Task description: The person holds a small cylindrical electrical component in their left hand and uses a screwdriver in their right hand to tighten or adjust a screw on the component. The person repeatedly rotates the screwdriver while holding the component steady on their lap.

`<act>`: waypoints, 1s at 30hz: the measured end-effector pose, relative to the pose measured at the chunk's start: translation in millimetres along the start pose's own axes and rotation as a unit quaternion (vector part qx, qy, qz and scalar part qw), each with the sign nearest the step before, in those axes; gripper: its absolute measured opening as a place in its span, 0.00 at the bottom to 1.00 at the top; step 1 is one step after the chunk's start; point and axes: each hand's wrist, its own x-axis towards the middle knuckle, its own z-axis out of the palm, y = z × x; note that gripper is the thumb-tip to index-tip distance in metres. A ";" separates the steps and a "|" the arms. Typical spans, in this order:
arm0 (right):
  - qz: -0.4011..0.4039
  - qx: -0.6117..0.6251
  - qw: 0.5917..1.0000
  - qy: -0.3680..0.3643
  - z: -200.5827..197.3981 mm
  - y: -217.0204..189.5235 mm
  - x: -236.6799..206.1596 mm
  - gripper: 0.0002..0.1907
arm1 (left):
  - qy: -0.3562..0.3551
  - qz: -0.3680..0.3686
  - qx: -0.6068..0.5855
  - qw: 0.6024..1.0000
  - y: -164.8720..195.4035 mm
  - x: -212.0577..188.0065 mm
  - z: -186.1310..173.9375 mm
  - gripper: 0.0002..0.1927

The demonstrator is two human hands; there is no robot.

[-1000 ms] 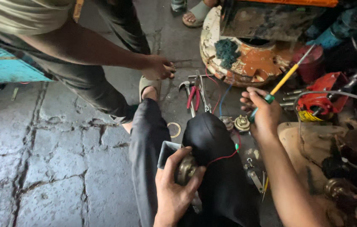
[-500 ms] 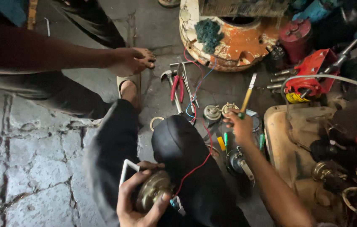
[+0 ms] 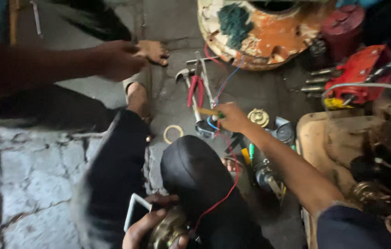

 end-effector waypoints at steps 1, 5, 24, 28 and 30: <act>-0.039 -0.062 0.997 -0.037 -2.2 -2.0 7.8 0.15 | -0.009 0.010 -0.003 1.000 -4.8 1.3 -0.4 0.29; -0.054 -0.128 0.972 -0.191 1.7 -7.0 31.0 0.19 | -0.013 0.020 0.008 1.000 -14.9 -1.3 -8.0 0.32; -0.170 -0.269 0.894 -0.315 18.9 9.7 33.8 0.18 | 0.015 0.002 -0.021 1.000 2.5 6.4 0.3 0.28; -0.195 -0.270 0.896 -0.292 21.0 24.4 24.8 0.18 | 0.037 -0.040 -0.018 0.998 12.2 4.1 2.8 0.25; -0.199 -0.262 0.903 -0.276 20.0 28.2 20.6 0.19 | 0.043 -0.033 -0.034 0.998 12.5 4.8 4.0 0.24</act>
